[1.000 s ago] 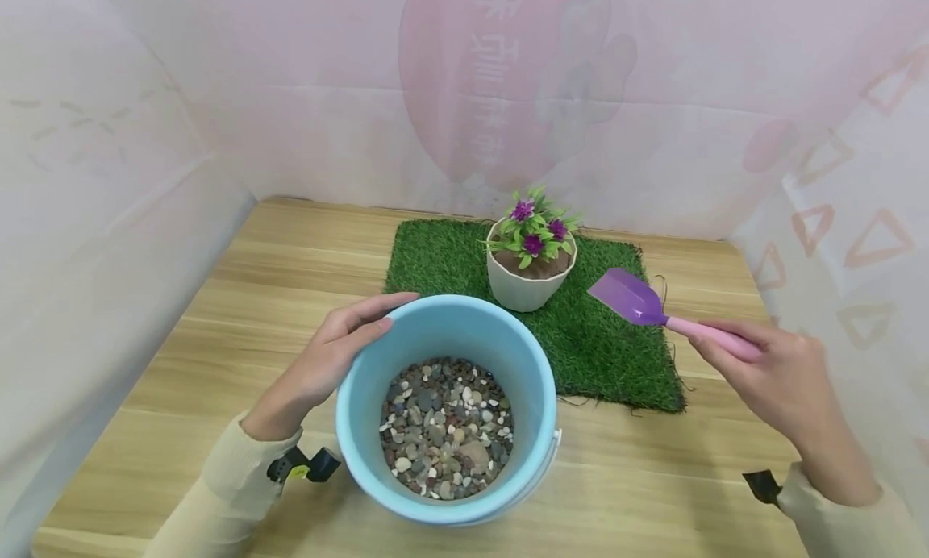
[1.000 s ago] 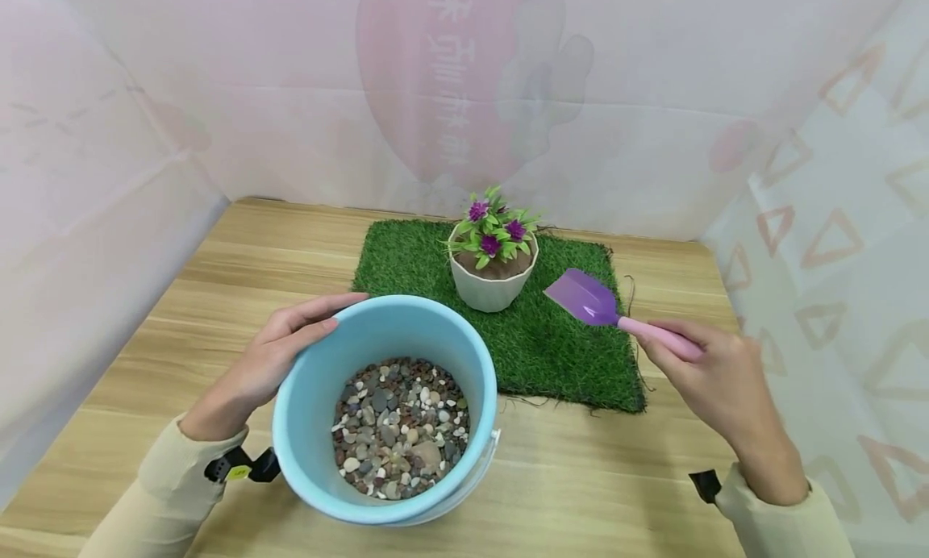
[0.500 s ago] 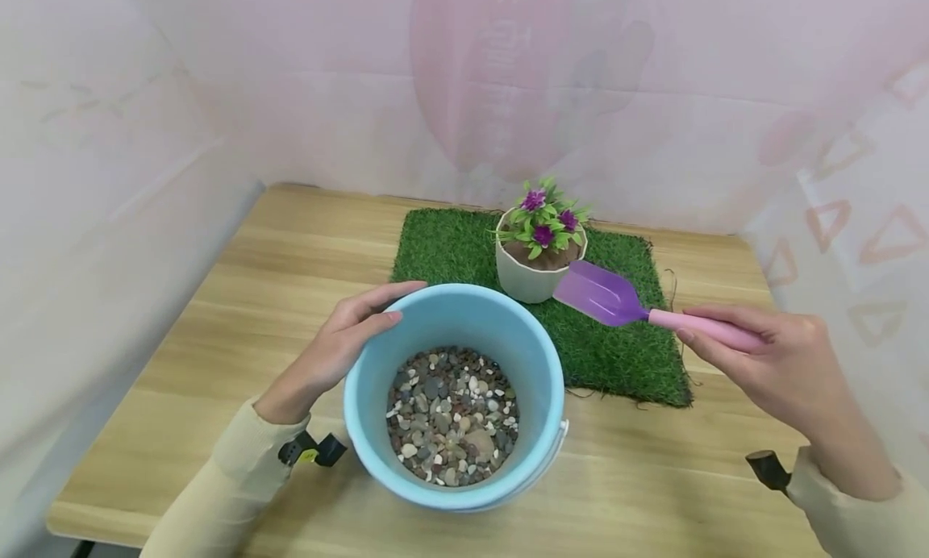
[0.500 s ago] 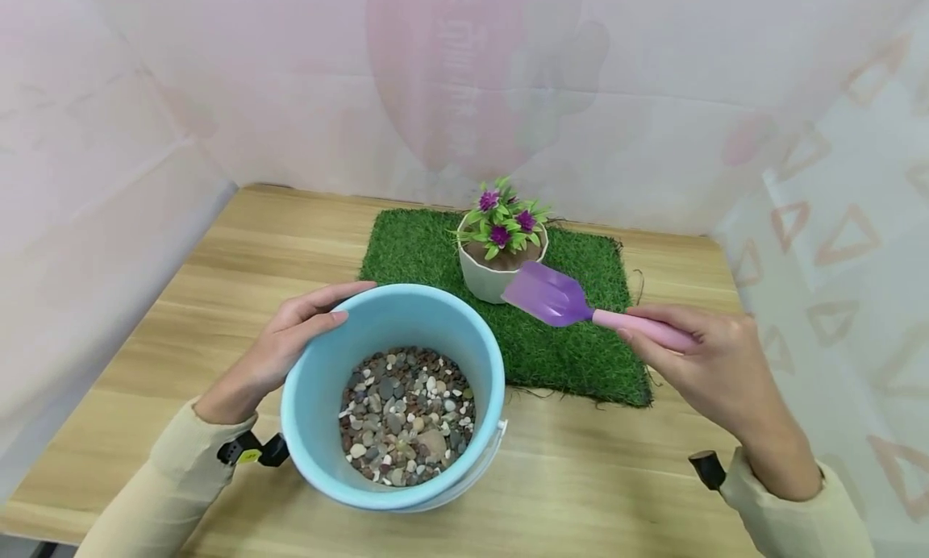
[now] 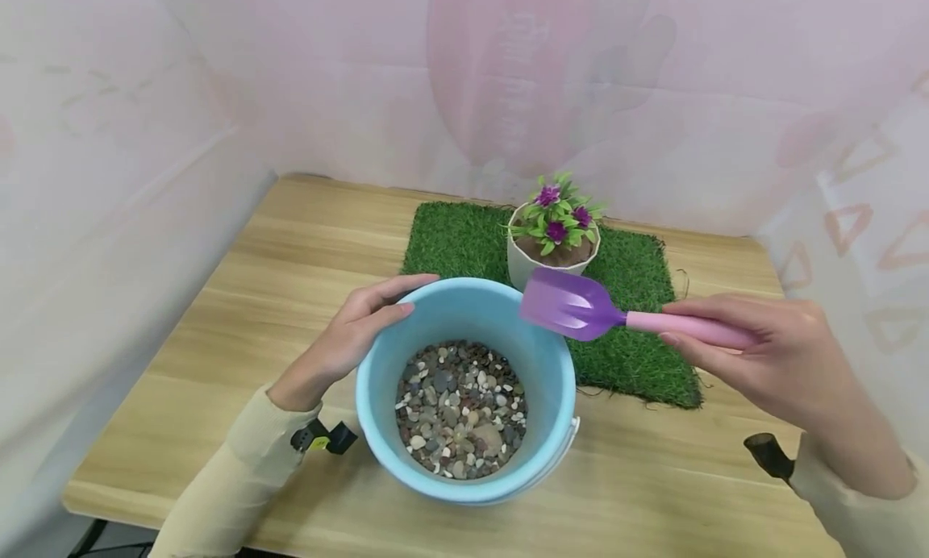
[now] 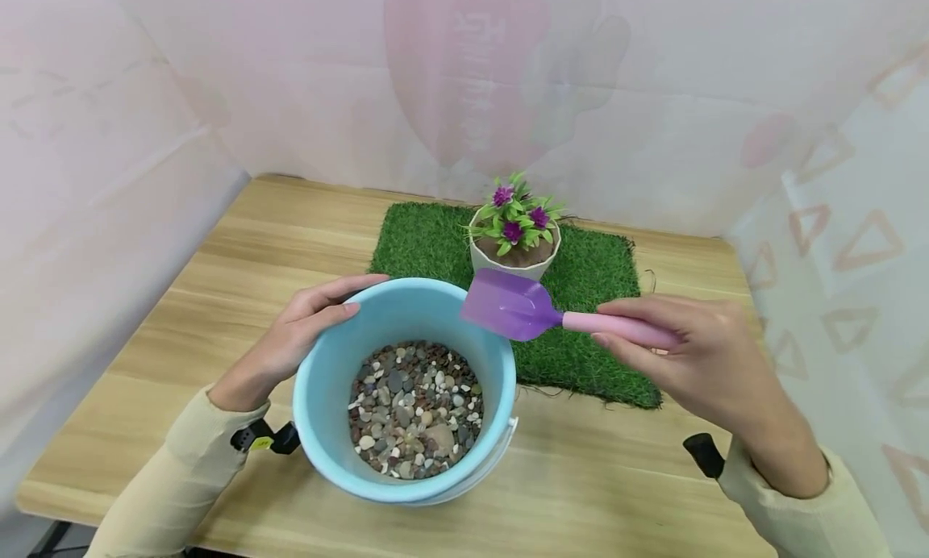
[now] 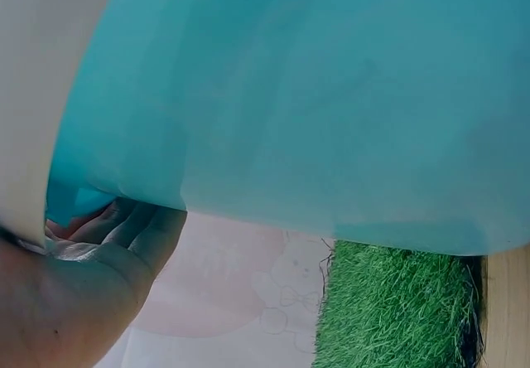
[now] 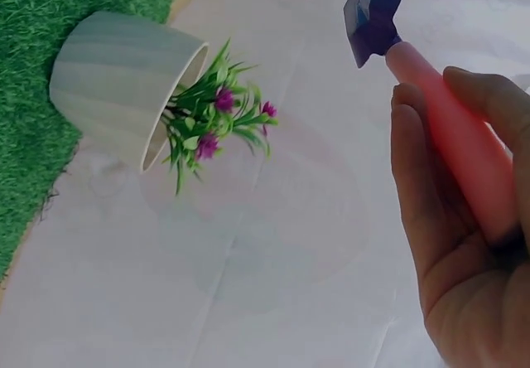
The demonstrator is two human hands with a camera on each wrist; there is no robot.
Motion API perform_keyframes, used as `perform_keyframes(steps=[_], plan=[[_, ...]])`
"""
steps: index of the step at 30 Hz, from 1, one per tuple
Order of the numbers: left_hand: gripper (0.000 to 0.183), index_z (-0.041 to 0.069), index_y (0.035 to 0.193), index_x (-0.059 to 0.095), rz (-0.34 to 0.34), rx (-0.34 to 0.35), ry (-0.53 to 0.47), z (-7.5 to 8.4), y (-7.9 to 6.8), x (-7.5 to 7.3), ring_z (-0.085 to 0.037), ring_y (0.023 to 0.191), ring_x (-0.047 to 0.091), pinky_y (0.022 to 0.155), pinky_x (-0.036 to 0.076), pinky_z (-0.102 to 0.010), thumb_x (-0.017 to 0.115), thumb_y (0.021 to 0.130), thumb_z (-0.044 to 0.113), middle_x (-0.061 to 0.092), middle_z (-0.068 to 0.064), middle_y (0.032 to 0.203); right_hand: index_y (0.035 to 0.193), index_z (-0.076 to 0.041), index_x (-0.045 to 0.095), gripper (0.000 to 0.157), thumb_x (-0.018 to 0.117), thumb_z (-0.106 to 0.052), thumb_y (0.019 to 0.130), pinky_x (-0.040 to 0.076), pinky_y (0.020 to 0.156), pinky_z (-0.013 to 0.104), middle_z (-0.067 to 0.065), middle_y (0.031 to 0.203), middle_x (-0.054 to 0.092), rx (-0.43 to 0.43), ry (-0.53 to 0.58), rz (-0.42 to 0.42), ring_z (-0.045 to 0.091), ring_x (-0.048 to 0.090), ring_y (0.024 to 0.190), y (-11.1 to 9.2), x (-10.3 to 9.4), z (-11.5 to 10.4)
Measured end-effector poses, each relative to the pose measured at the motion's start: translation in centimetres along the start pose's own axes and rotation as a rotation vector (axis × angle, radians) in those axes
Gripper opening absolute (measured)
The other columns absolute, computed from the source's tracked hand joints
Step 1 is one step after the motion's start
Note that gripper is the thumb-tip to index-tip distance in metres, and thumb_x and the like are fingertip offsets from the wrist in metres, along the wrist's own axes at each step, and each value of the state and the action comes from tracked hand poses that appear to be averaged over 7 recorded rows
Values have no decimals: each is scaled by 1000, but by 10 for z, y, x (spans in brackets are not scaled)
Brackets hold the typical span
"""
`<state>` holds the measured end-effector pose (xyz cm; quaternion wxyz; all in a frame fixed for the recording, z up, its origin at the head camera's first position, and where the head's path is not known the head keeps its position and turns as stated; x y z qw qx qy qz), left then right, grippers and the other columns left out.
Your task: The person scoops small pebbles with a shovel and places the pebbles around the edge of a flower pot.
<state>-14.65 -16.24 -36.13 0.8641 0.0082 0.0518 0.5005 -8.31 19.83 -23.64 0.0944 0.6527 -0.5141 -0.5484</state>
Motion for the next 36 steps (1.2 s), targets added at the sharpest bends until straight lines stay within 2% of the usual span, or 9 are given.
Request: perform_keyframes(steps=[6, 11, 13, 17, 21, 27, 36], plan=[[42, 7, 144, 44, -3, -7, -4, 0, 1, -1, -41, 114, 62, 86, 60, -54, 45, 102, 16, 55, -16, 137, 90, -6, 77, 19, 78, -23, 81, 37, 49, 1, 2, 74, 74, -71, -40, -74, -5, 54, 57, 13, 16, -11], [43, 5, 144, 43, -15, 3, -16, -1, 1, -1, -45, 115, 61, 85, 59, -56, 44, 102, 15, 55, -19, 137, 90, -12, 77, 27, 70, -37, 87, 38, 46, 3, -2, 73, 74, -129, -118, -126, -4, 54, 54, 19, 29, -17], [43, 5, 144, 43, -21, 7, -22, -2, 1, -1, -46, 115, 60, 85, 59, -57, 44, 103, 15, 55, -19, 137, 92, -15, 77, 28, 68, -40, 88, 39, 46, 3, -6, 76, 74, -125, -136, -172, -5, 54, 55, 21, 33, -19], [43, 8, 144, 44, -21, 8, -25, -2, 2, -1, -47, 115, 60, 85, 59, -57, 44, 102, 15, 55, -19, 137, 96, -22, 75, 18, 77, -31, 82, 42, 48, 2, -13, 82, 73, -96, -138, -283, -9, 56, 59, 28, 45, -22], [43, 8, 144, 44, -21, 8, -25, 0, 2, 0, -46, 115, 60, 84, 59, -57, 43, 102, 14, 54, -20, 138, 97, -22, 75, 27, 83, -16, 73, 46, 52, 2, -15, 86, 73, -78, -103, -357, -9, 60, 63, 33, 56, -24], [43, 8, 144, 44, -21, 0, -30, -1, 2, 0, -45, 115, 60, 85, 58, -58, 43, 102, 13, 54, -20, 138, 100, -18, 76, 25, 81, -11, 76, 53, 60, 3, -12, 83, 72, -128, -24, -403, -6, 65, 68, 44, 74, -32], [43, 7, 144, 44, -23, 10, -25, -1, 2, -1, -46, 115, 60, 86, 58, -58, 44, 102, 13, 55, -20, 138, 100, -15, 76, 16, 75, -18, 85, 54, 64, 2, -6, 85, 75, -101, -11, -495, -2, 69, 72, 49, 98, -31]])
Point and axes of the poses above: each hand's wrist, its own y-axis towards the middle knuckle, its own x-axis out of the palm, z = x × y, the point moved 6 cm from there along y, towards the middle knuckle
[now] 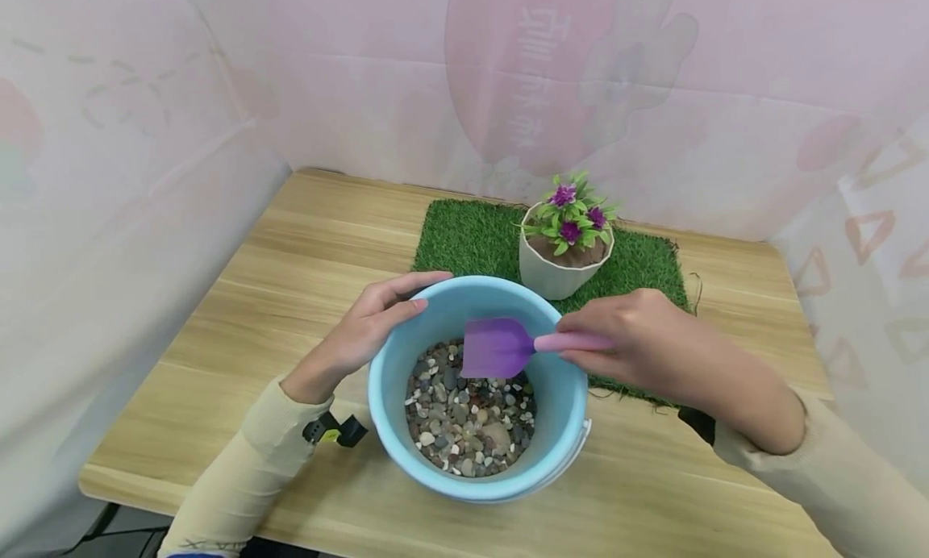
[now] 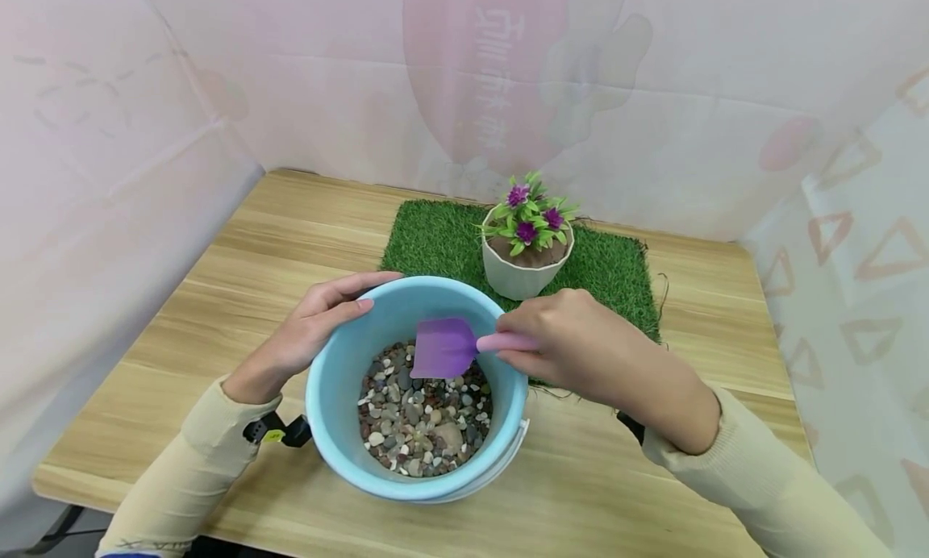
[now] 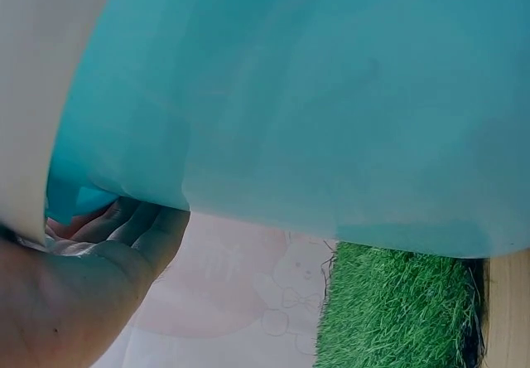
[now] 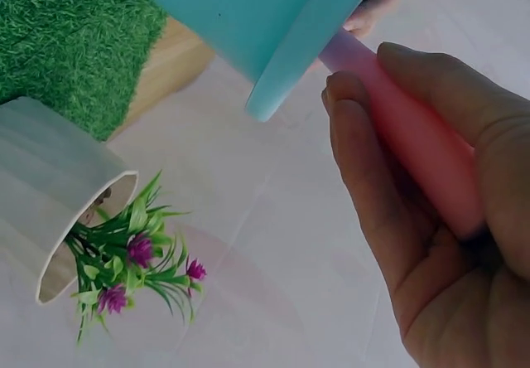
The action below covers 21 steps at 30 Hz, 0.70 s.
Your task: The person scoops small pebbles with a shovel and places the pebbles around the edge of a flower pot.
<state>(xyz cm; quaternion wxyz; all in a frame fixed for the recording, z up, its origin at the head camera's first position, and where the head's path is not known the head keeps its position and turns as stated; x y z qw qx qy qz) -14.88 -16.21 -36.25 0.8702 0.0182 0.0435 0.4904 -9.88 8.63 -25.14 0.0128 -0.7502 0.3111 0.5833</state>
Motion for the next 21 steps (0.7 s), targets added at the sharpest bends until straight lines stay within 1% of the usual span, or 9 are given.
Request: perform_keyframes(steps=[3, 6, 9, 13, 16, 21], plan=[[43, 6, 144, 44, 3, 1, 9, 1, 0, 0, -43, 115, 61, 86, 59, -57, 44, 102, 13, 55, -19, 138, 96, -15, 75, 11, 71, -22, 88, 53, 62, 1, -7, 83, 74, 27, 10, -35, -4, 68, 71, 5, 6, 1], [43, 6, 144, 44, 3, -2, 13, 1, -1, 0, -42, 115, 62, 86, 59, -56, 44, 102, 14, 55, -19, 137, 90, -18, 73, 8, 68, -24, 91, 51, 57, 0, -10, 78, 71, 45, 17, -75, -8, 64, 66, 10, 11, 0], [42, 8, 144, 45, 4, -8, 15, 1, 0, 1, -43, 114, 62, 85, 59, -57, 44, 102, 15, 55, -19, 137, 78, -21, 65, 17, 64, -26, 94, 45, 50, 1, -13, 66, 60, 63, 4, -108, -11, 52, 57, 13, 15, 0], [42, 10, 144, 46, 5, -8, 23, 2, -1, 1, -43, 113, 62, 84, 60, -57, 44, 102, 15, 56, -18, 136, 65, -20, 51, 31, 66, -23, 93, 38, 44, 3, -13, 58, 44, 77, -15, -131, -9, 37, 51, 15, 19, 0], [42, 8, 144, 45, 4, -3, 25, 2, -1, 1, -43, 113, 62, 83, 60, -56, 44, 102, 15, 56, -18, 136, 62, -20, 45, 37, 68, -21, 91, 37, 42, 5, -13, 57, 39, 89, -22, -150, -7, 35, 50, 17, 21, 0], [43, 6, 144, 44, 4, 0, 19, 3, -1, 1, -44, 113, 62, 83, 60, -57, 44, 102, 15, 56, -18, 136, 60, -20, 40, 42, 66, -23, 92, 36, 42, 8, -12, 56, 35, 125, -44, -192, -5, 32, 49, 20, 24, 2]])
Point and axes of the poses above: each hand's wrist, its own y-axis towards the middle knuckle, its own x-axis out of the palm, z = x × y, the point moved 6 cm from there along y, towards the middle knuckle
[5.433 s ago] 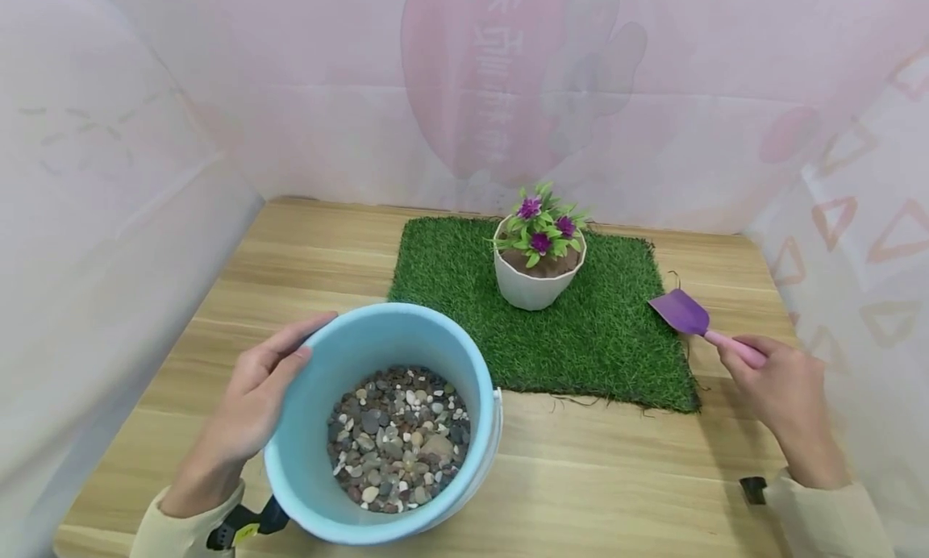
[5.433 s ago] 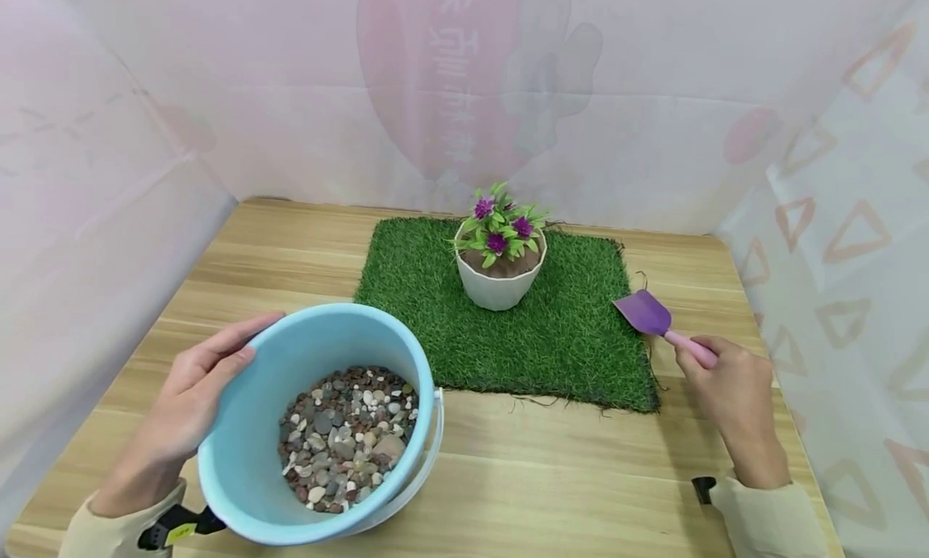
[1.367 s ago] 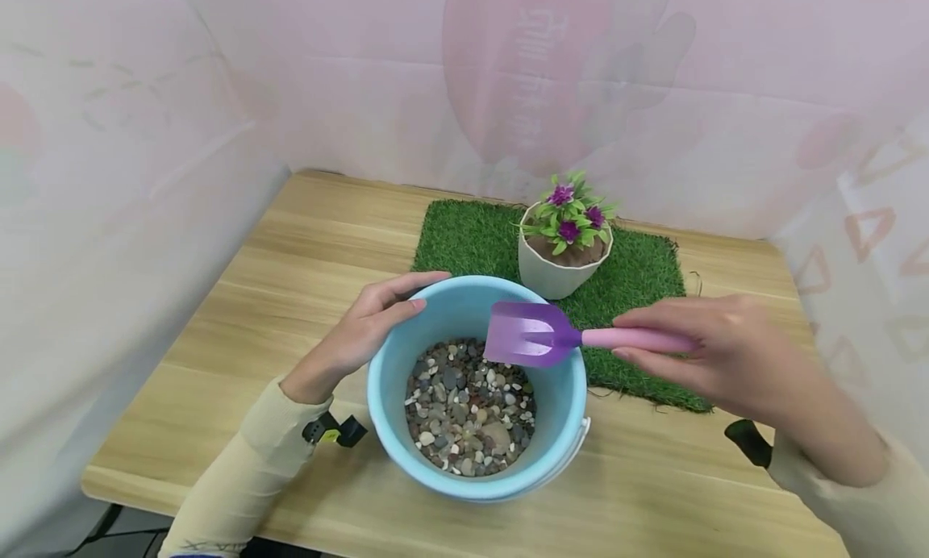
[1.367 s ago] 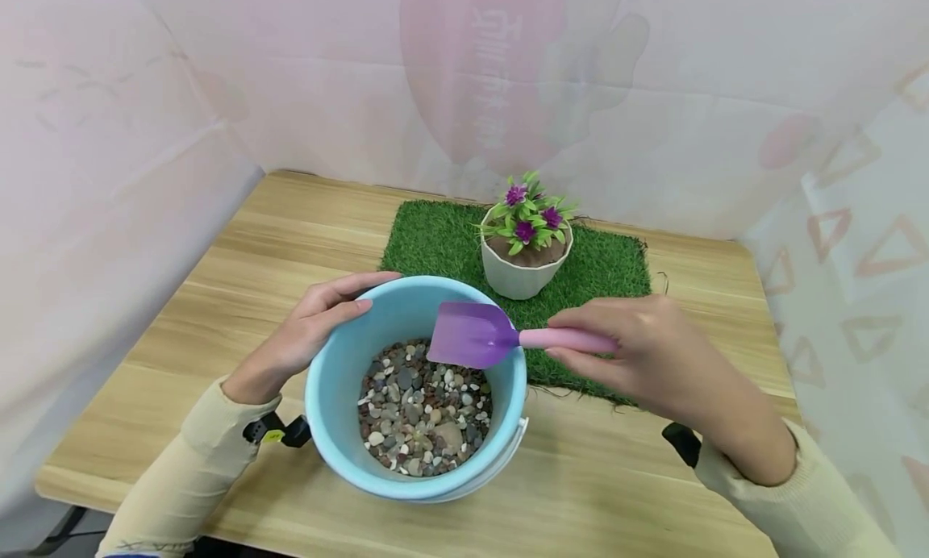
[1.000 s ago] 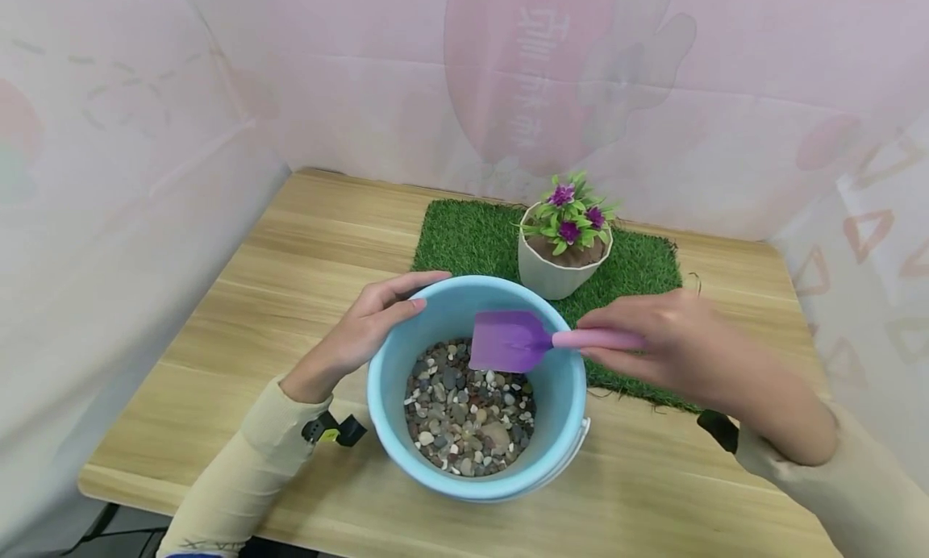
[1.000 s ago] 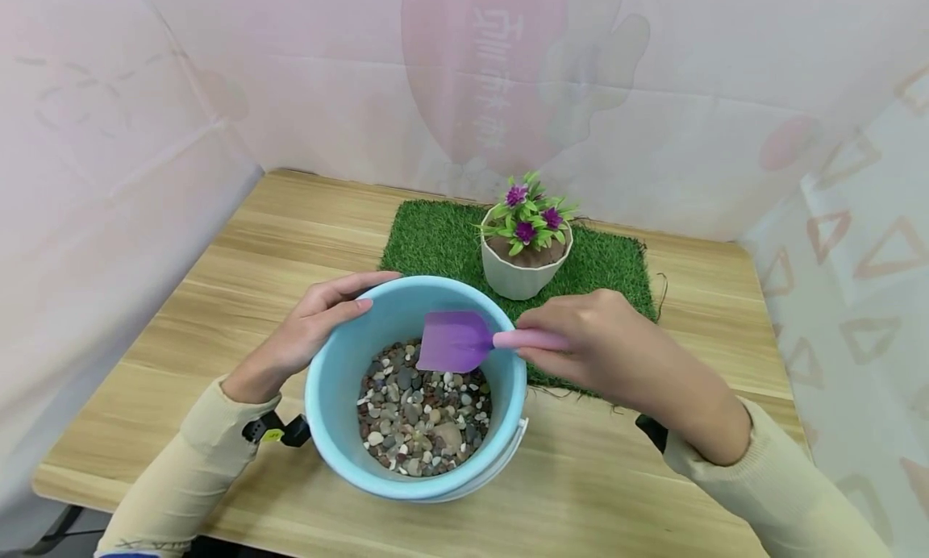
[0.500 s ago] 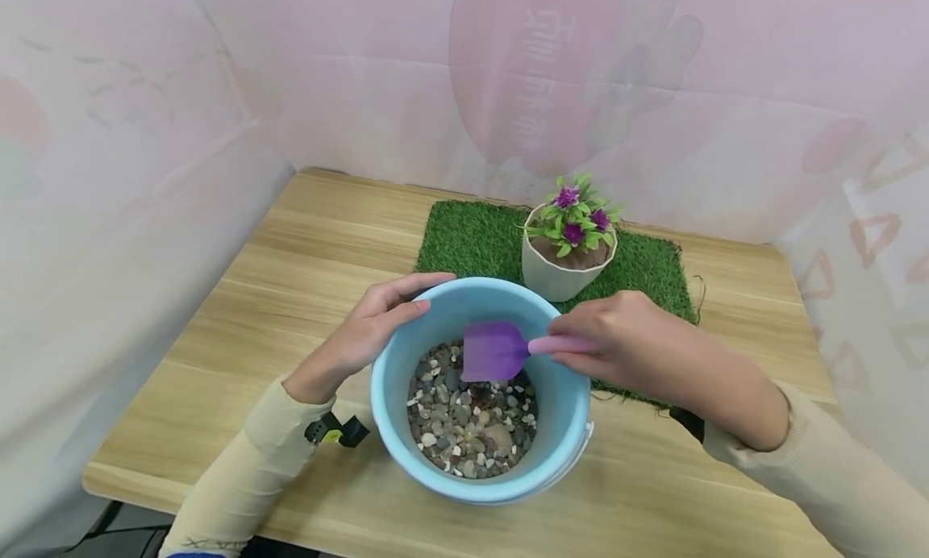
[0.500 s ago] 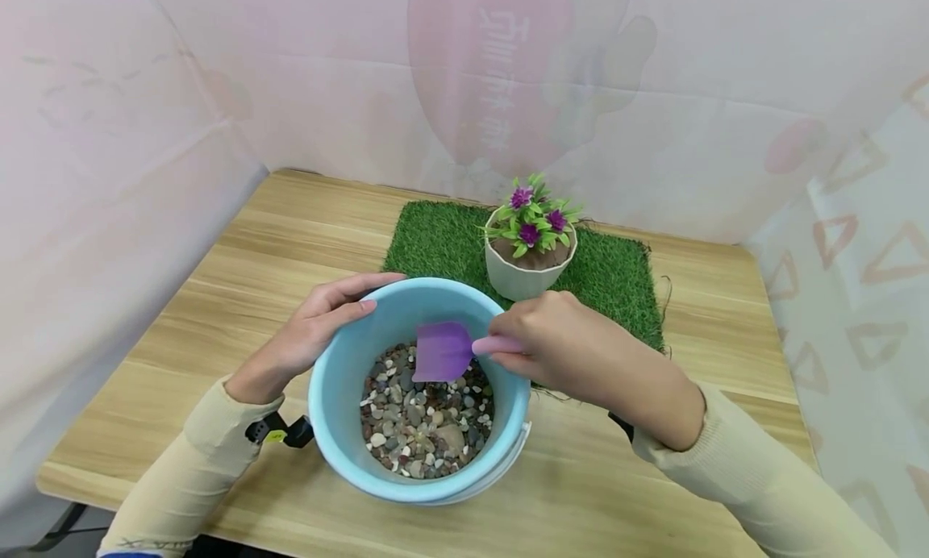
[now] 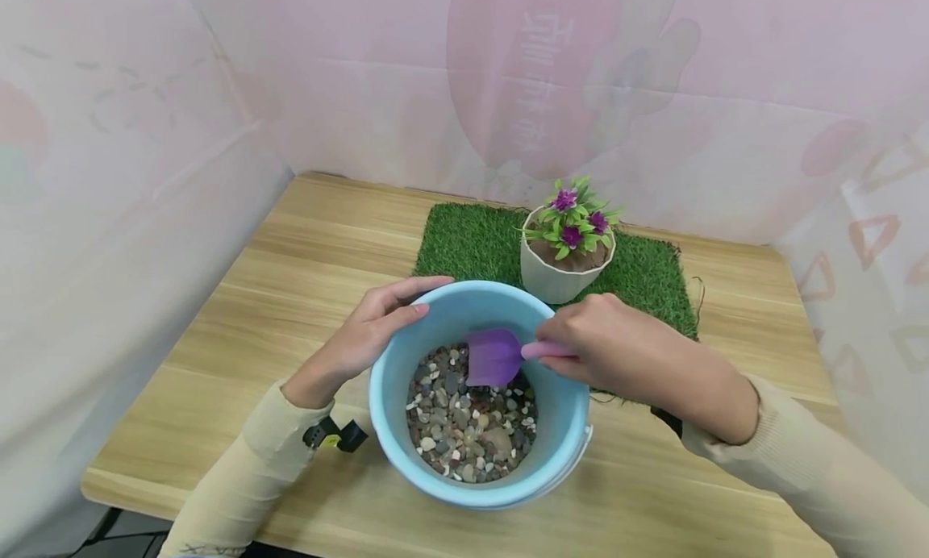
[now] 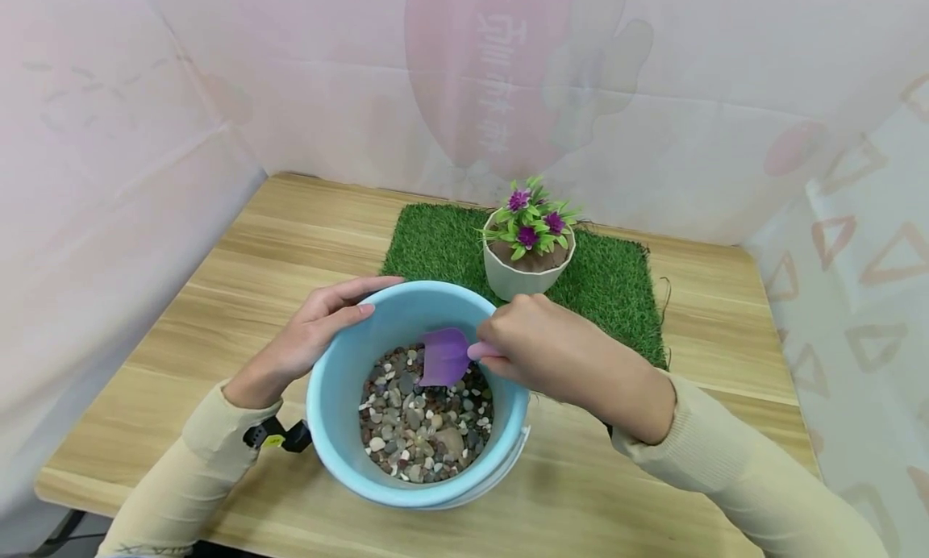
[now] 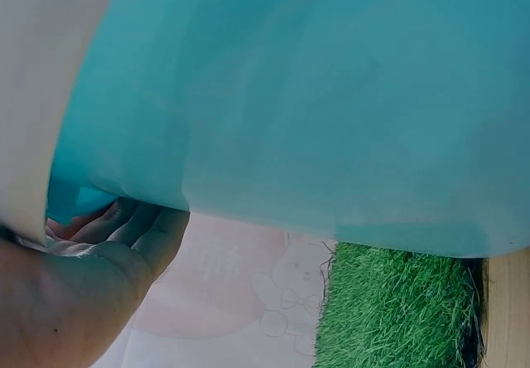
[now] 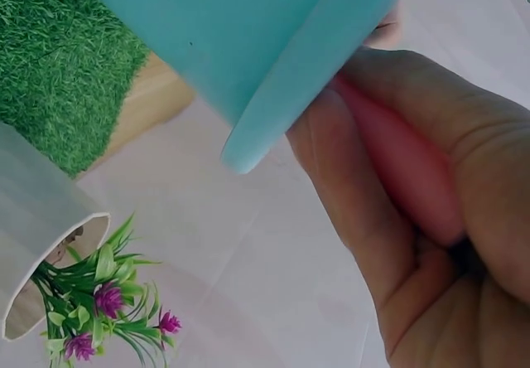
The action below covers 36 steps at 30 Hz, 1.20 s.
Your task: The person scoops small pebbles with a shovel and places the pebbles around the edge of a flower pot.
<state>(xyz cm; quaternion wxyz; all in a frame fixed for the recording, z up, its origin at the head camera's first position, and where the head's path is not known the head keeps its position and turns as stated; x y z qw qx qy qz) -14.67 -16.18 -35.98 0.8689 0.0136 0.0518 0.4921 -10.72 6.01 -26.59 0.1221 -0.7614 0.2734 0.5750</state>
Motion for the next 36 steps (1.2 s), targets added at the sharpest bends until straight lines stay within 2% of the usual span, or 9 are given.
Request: perform_keyframes(steps=[5, 10, 16, 20, 27, 32, 36], plan=[[42, 8, 144, 45, -1, 3, -7, 0, 1, 0, -44, 114, 61, 83, 60, -57, 43, 102, 14, 56, -18, 136, 58, -19, 40, 44, 67, -24, 92, 34, 42, 9, -10, 55, 35, 23, -27, -25, -3, 31, 48, 4, 4, 1], [42, 7, 144, 44, -3, 6, -9, 0, 1, 0, -44, 115, 61, 84, 59, -57, 43, 102, 14, 56, -19, 136, 59, -19, 44, 40, 66, -22, 92, 37, 44, 9, -8, 56, 41, 27, -54, -53, -3, 37, 48, 8, 8, 0], [42, 8, 144, 44, 7, -6, -10, -2, 0, 0, -44, 115, 61, 85, 60, -56, 44, 102, 16, 54, -20, 137, 62, -18, 52, 34, 66, -22, 92, 42, 45, 4, -7, 58, 50, 52, -55, -106, -2, 50, 49, 14, 17, 1], [42, 8, 144, 44, 8, 2, -4, -2, 0, 0, -45, 115, 60, 86, 59, -56, 43, 102, 15, 55, -20, 137, 63, -18, 54, 32, 67, -21, 92, 43, 45, 3, -7, 58, 53, 44, -60, -107, -1, 53, 50, 16, 21, 2], [42, 6, 143, 44, 6, 37, 19, 1, 0, 0, -45, 114, 61, 85, 60, -56, 42, 103, 14, 56, -21, 135, 63, -17, 54, 32, 65, -18, 93, 43, 46, 6, -8, 56, 47, -4, 47, -93, -4, 45, 49, 24, 32, 6], [42, 3, 143, 44, 12, 48, 21, 1, 2, 2, -46, 112, 61, 83, 60, -56, 41, 103, 13, 56, -22, 135, 63, -16, 55, 31, 67, -15, 91, 40, 48, 9, -9, 54, 42, -68, 27, -88, -2, 38, 49, 32, 48, 4], [41, 4, 142, 45, 24, 42, 45, 1, 1, 2, -45, 111, 62, 82, 61, -54, 42, 102, 13, 56, -19, 135, 62, -16, 57, 30, 67, -11, 89, 40, 49, 10, -9, 53, 43, -79, 58, -70, -2, 37, 49, 34, 50, 1]])
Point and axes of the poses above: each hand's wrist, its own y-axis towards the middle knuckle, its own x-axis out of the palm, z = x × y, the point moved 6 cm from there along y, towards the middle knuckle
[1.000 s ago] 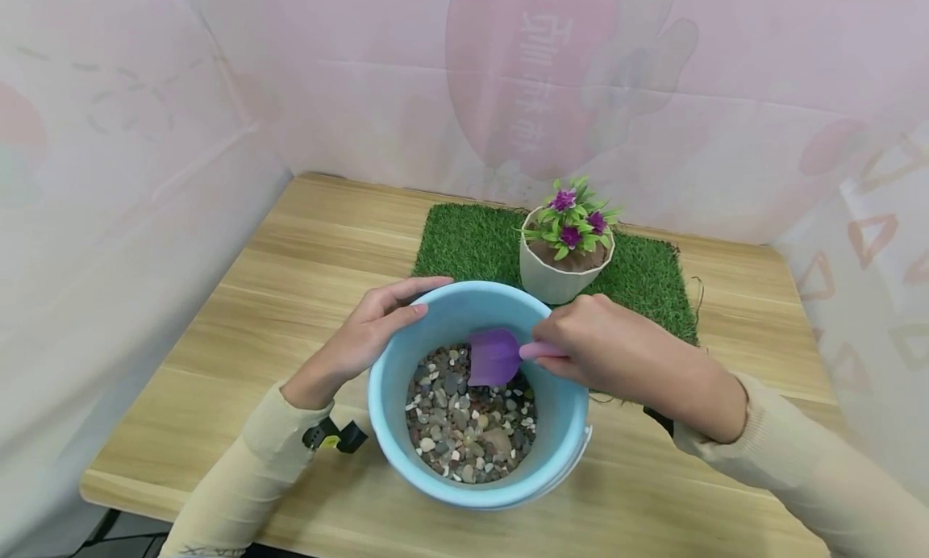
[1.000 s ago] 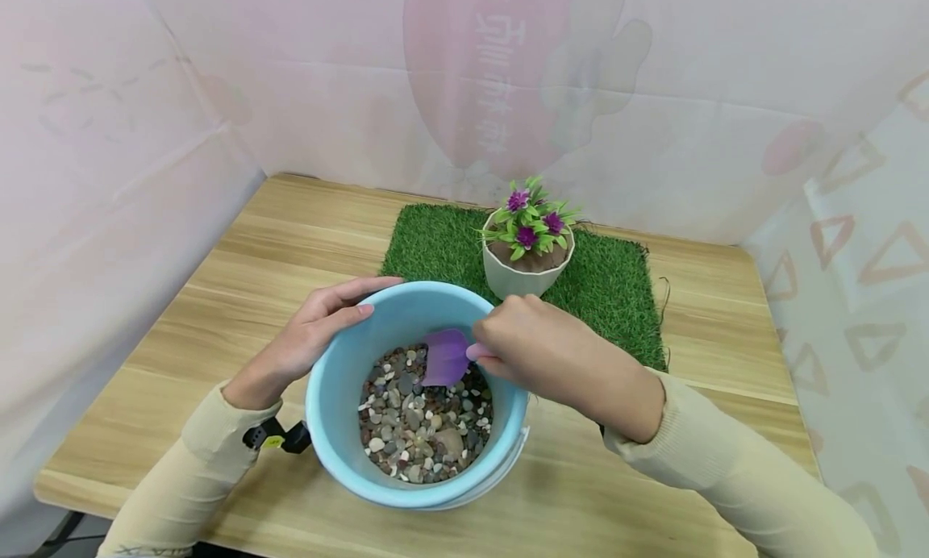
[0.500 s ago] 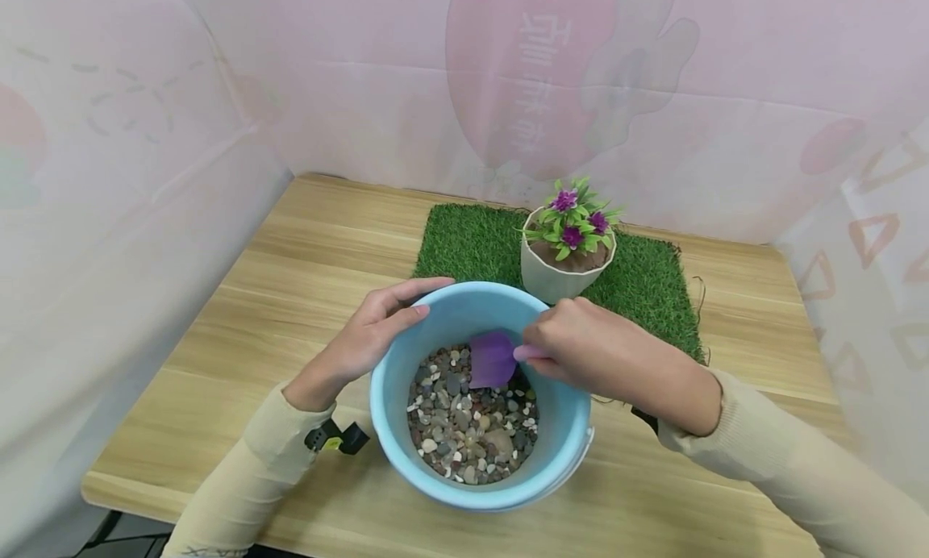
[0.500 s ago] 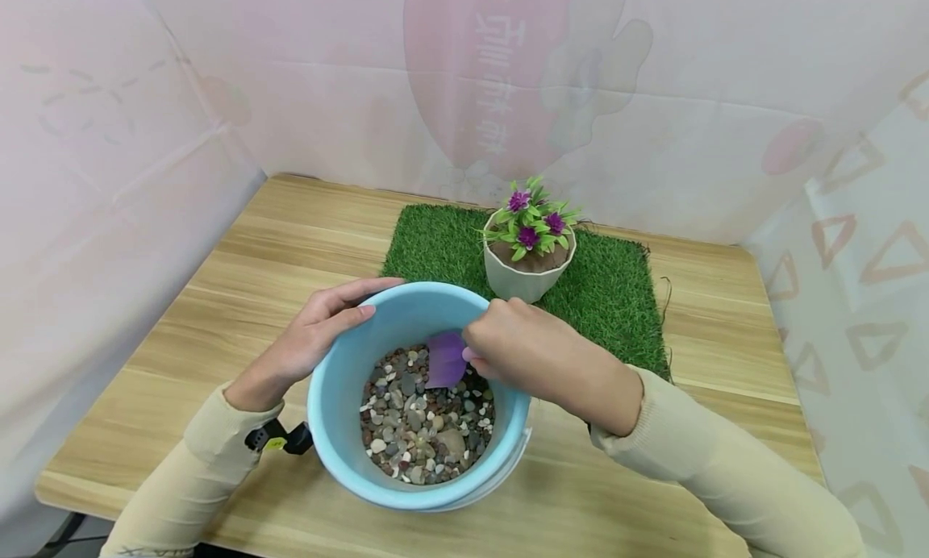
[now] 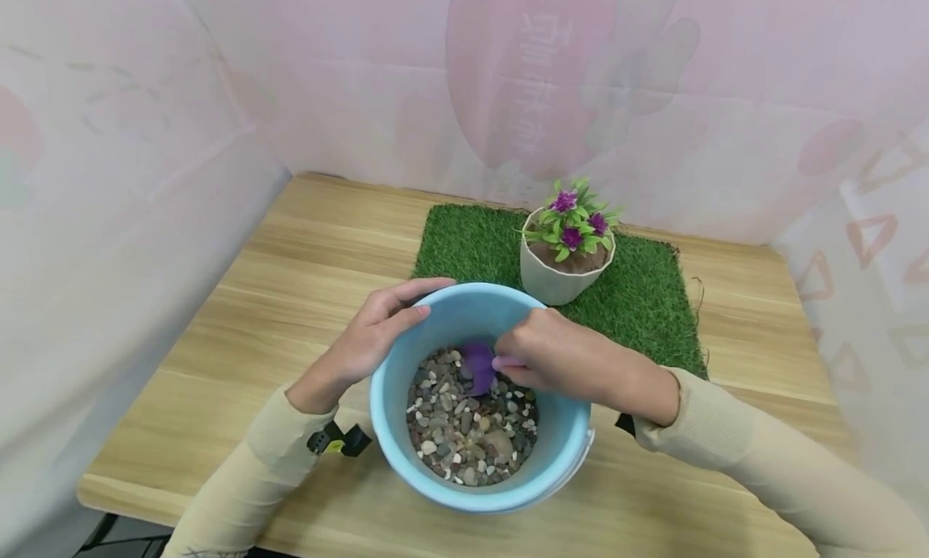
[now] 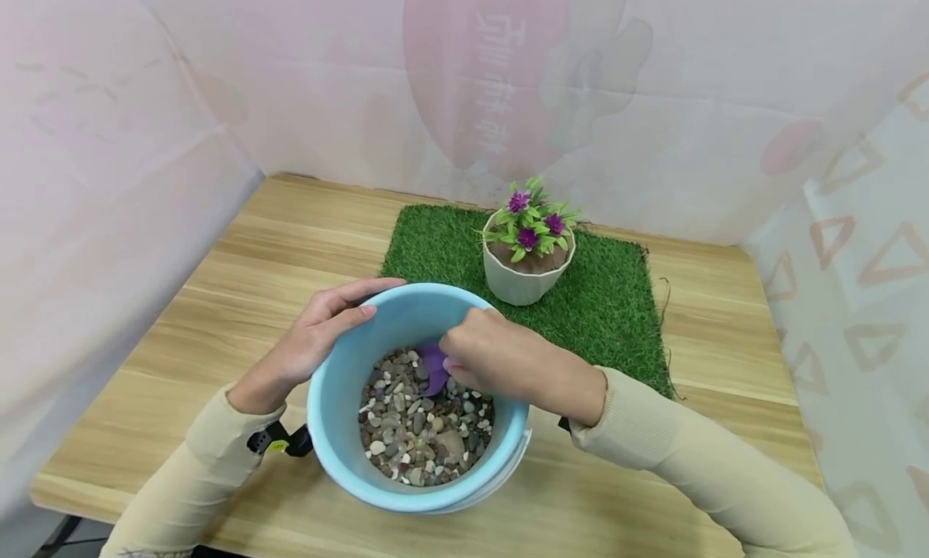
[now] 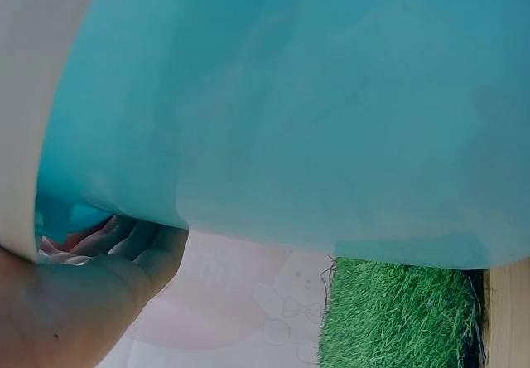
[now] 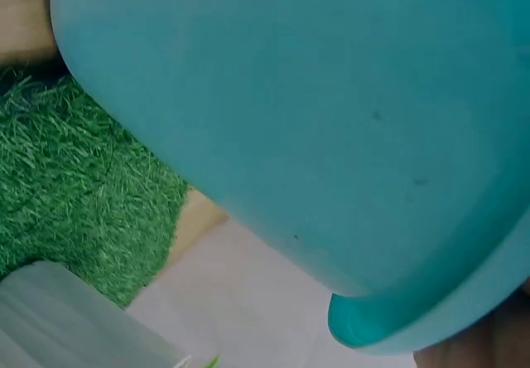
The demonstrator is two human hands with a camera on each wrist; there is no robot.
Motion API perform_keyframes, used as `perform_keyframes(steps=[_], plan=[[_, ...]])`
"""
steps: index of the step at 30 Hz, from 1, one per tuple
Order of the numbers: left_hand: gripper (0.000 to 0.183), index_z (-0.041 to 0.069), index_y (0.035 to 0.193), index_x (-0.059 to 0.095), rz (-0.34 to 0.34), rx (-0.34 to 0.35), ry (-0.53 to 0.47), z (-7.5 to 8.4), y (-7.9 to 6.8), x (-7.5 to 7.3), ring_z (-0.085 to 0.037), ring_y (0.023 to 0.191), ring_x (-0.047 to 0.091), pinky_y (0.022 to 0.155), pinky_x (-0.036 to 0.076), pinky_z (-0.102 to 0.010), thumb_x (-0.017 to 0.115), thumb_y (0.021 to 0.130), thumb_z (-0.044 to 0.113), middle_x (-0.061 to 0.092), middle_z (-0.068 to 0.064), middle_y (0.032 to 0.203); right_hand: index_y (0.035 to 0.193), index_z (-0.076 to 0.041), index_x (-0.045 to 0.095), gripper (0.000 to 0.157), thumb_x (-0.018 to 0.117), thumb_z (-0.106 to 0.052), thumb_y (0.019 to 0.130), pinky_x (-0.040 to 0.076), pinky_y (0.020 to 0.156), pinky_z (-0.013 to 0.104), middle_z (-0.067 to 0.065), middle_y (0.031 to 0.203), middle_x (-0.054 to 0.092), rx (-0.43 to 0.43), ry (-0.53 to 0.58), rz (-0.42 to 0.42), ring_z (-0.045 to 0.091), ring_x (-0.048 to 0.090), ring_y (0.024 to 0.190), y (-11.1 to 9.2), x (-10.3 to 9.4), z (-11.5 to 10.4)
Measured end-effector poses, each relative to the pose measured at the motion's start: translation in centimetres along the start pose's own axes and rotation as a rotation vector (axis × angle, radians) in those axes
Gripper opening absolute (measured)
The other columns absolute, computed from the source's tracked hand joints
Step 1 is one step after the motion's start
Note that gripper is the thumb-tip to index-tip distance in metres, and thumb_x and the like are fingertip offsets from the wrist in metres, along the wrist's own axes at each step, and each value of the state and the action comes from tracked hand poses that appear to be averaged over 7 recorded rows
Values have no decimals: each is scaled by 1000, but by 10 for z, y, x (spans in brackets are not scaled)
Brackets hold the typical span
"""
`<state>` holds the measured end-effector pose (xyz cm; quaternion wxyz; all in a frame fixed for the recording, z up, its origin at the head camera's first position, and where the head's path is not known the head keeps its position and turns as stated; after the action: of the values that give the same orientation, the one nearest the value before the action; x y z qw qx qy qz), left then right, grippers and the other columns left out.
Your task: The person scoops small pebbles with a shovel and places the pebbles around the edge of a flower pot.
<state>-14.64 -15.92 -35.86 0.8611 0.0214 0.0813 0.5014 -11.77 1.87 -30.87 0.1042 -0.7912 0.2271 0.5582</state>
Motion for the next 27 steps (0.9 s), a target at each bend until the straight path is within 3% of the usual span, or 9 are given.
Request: perform_keyframes(steps=[9, 15, 21, 27], plan=[[40, 8, 142, 47, 9, 2, 0, 0, -1, -1, -42, 112, 63, 83, 61, -54, 42, 103, 15, 56, -17, 137, 80, -13, 73, 9, 70, -12, 88, 50, 58, 6, -8, 66, 68, -67, 123, 34, -7, 56, 56, 5, 3, -7], [41, 8, 142, 47, -1, -4, -1, 0, 0, -1, -43, 111, 64, 80, 62, -54, 42, 102, 14, 56, -20, 136, 83, -12, 75, 4, 73, -14, 86, 52, 59, 10, -6, 74, 72, 30, 127, 42, -6, 60, 62, 2, 5, -2], [41, 7, 143, 45, 2, -21, -14, 3, 1, 0, -42, 112, 63, 81, 61, -56, 42, 103, 15, 56, -20, 136, 82, -12, 76, 5, 76, -17, 83, 55, 61, 12, -4, 76, 73, 153, 63, 12, -1, 64, 65, 0, 7, -1], [41, 6, 143, 45, 9, -26, 0, -1, 0, 0, -42, 113, 63, 83, 61, -54, 42, 103, 15, 54, -20, 138, 85, -11, 77, 4, 74, -13, 85, 53, 60, 8, -3, 77, 74, 101, 94, 52, -2, 64, 64, -1, 8, -3]])
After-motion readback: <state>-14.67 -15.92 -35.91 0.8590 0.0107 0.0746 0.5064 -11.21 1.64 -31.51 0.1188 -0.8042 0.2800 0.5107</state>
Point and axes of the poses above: each hand's wrist, its own y-axis towards the middle knuckle, its own x-axis out of the palm, z = x × y, the point moved 6 cm from there along y, towards the middle knuckle
